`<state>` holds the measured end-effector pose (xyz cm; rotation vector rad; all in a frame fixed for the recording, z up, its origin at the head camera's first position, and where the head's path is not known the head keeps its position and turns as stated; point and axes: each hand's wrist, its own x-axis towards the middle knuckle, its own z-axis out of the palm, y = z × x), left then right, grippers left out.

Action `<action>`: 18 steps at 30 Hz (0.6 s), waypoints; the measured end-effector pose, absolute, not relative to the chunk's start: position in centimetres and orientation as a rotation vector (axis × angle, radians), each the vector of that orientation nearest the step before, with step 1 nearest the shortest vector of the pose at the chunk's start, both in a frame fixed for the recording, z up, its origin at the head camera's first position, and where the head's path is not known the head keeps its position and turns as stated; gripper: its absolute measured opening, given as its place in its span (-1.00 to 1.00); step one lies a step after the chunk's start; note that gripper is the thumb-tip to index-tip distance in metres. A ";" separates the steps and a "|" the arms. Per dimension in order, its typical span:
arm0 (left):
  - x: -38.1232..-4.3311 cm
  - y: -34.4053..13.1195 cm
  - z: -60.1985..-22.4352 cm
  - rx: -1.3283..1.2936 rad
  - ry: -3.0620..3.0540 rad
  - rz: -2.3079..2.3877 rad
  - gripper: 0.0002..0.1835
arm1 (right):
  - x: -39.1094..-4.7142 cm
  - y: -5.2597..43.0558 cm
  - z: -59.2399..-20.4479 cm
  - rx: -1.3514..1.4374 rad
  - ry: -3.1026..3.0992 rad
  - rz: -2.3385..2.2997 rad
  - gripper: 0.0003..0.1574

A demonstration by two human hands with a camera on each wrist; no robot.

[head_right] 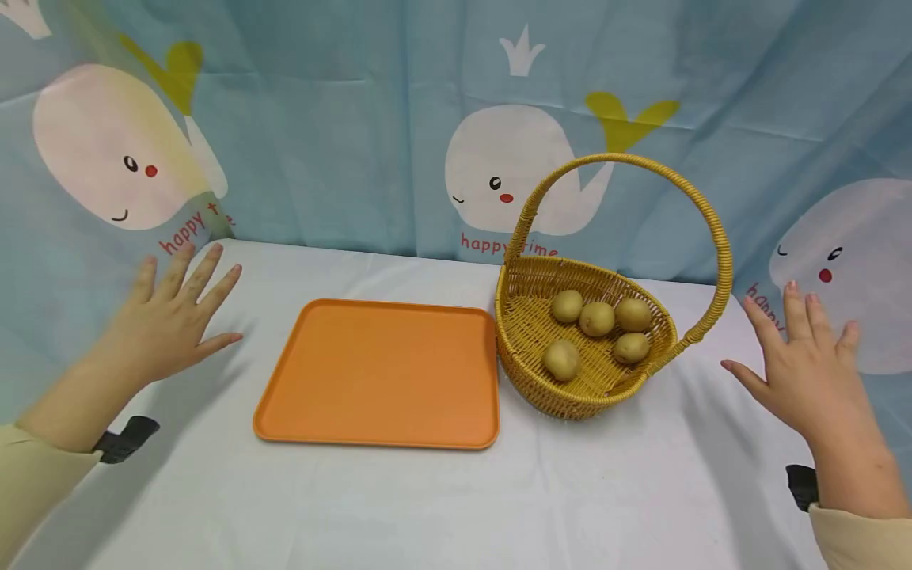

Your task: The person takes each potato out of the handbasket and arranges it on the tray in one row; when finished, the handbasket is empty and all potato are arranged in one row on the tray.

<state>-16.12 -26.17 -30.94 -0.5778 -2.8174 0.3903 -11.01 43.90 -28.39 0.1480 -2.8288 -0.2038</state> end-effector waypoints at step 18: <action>-13.4 -21.6 -35.9 -0.597 -2.867 -0.017 -0.12 | -6.9 36.2 -25.6 0.186 -2.405 0.436 -0.08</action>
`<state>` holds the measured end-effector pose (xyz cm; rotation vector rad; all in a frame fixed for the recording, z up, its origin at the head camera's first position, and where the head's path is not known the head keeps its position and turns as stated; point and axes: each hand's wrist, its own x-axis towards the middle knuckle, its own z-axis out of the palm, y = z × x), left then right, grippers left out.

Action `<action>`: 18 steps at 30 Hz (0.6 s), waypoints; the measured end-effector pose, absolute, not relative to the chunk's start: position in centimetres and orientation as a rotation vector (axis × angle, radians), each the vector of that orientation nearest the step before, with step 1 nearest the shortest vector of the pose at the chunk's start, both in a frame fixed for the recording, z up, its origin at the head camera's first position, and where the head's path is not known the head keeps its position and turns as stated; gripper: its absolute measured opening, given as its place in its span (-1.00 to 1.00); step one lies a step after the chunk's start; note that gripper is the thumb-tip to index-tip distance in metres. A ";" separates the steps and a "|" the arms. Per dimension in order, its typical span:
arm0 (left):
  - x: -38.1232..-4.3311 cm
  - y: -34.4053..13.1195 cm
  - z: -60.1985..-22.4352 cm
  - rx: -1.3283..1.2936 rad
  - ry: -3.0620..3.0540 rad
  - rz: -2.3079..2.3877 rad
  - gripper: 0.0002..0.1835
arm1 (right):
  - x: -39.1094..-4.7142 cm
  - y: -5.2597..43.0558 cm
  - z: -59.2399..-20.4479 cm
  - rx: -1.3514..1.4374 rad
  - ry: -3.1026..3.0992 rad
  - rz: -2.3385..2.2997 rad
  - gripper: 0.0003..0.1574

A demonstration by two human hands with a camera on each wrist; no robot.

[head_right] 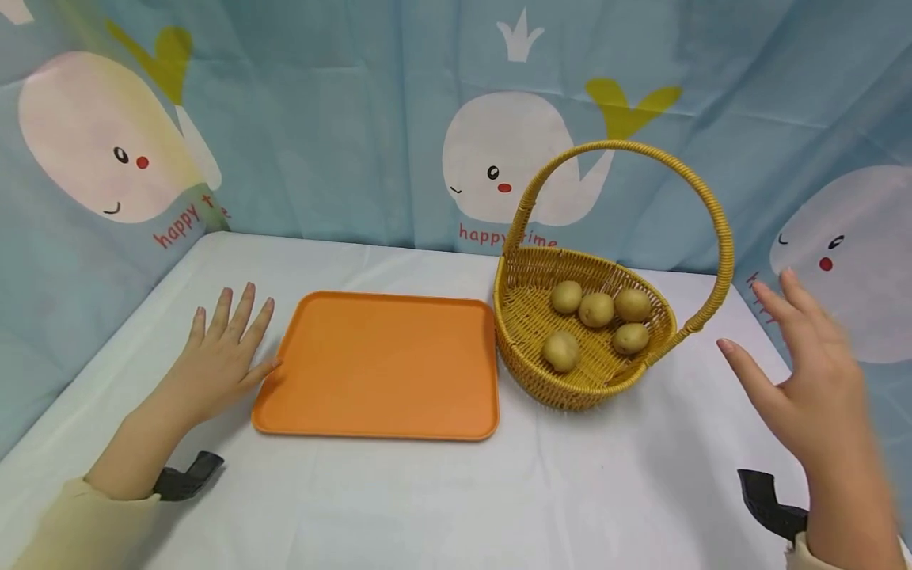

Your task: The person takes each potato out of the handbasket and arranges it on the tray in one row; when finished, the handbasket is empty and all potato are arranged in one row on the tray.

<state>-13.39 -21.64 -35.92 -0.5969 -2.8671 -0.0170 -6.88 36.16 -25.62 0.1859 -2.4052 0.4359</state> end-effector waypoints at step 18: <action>-13.4 -20.7 -38.0 -0.628 -3.137 -0.378 -0.19 | -13.3 27.5 -30.1 0.595 -2.487 0.946 -0.36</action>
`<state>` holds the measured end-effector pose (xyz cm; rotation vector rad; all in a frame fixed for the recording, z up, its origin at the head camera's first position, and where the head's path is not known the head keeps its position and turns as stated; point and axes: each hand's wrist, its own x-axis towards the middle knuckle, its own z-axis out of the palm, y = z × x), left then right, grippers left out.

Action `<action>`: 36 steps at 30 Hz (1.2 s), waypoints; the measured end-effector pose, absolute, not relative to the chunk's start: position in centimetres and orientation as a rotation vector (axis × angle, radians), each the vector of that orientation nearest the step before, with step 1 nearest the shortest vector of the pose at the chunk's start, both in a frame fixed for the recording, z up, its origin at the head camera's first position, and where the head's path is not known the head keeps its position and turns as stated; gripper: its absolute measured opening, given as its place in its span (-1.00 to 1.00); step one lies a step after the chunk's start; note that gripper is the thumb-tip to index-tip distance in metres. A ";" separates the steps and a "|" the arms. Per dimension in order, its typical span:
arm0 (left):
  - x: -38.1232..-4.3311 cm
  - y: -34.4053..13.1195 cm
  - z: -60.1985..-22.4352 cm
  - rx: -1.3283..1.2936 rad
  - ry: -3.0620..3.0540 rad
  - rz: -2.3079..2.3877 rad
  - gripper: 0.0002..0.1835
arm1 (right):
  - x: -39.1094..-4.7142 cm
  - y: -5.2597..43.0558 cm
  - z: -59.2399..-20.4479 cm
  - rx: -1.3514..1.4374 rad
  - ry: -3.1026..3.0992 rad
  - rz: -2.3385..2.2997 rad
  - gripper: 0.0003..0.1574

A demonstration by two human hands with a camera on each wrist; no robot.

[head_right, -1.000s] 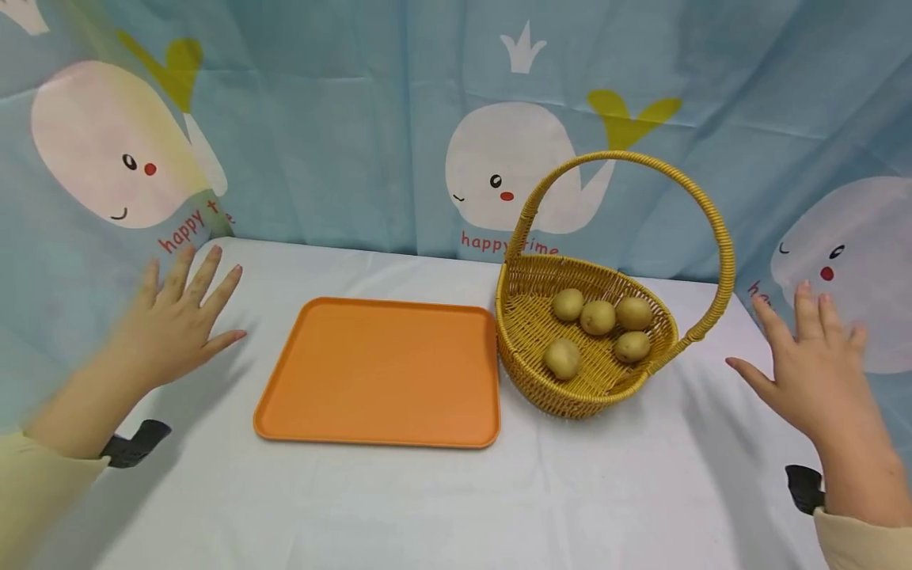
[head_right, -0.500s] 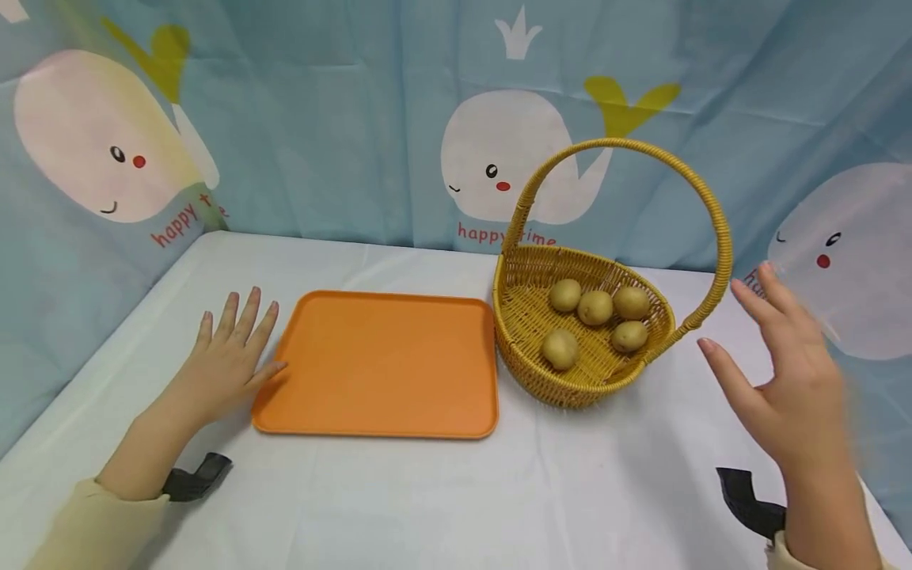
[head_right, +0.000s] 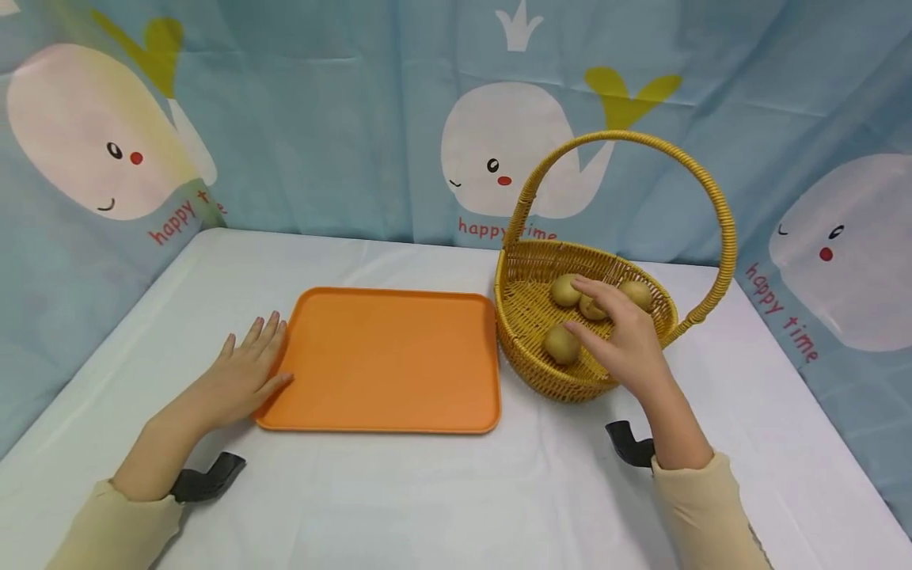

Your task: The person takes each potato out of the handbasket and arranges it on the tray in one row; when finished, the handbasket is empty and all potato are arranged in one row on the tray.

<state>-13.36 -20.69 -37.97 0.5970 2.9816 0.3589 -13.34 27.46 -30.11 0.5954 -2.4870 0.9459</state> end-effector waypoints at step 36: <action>-13.2 -19.9 -37.9 0.594 2.847 0.485 -0.25 | -16.6 31.9 -32.3 0.690 -3.194 0.754 -0.24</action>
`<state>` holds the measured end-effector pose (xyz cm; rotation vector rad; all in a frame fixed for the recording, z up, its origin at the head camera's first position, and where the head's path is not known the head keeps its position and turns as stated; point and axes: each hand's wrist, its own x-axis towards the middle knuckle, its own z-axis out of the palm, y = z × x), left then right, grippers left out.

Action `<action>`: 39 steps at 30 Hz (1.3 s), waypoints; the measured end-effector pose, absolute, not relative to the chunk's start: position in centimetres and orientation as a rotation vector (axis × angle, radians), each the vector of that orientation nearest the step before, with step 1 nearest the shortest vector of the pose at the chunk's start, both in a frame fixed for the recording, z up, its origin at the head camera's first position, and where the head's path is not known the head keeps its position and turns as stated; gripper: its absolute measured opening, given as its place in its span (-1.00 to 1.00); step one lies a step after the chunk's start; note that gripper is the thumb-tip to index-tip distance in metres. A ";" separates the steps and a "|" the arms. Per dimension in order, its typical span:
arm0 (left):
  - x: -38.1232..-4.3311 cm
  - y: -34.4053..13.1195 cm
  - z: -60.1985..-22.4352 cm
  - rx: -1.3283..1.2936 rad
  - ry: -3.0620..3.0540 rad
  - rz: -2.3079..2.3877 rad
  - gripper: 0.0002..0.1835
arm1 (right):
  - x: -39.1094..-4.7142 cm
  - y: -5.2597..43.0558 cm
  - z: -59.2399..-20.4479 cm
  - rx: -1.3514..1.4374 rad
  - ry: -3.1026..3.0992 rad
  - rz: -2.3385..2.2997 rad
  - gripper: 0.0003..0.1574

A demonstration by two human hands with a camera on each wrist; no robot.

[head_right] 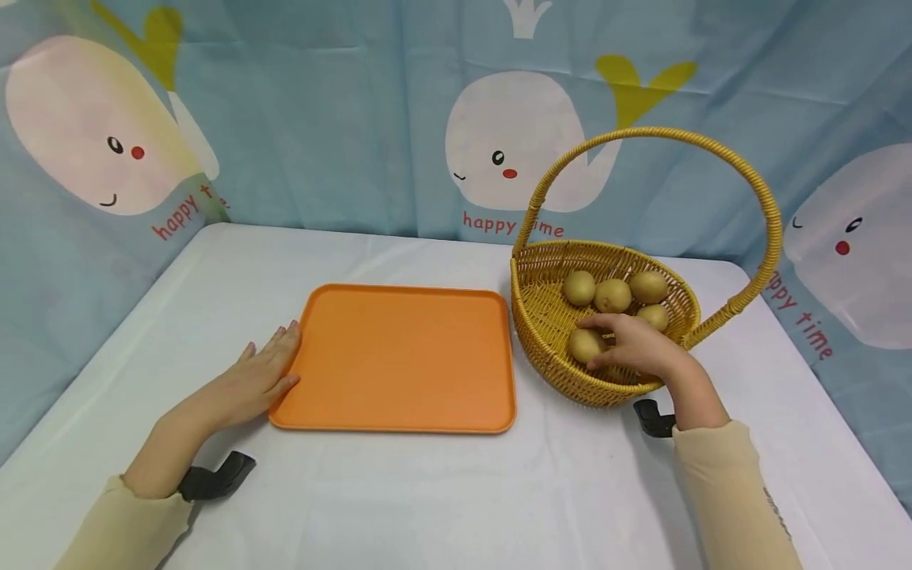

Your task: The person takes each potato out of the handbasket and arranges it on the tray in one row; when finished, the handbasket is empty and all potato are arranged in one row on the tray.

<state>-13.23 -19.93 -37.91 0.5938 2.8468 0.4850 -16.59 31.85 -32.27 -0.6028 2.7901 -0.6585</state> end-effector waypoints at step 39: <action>-12.4 -19.0 -37.5 0.534 2.921 0.369 -0.29 | -15.6 23.3 -29.3 -0.657 2.943 -1.309 -0.32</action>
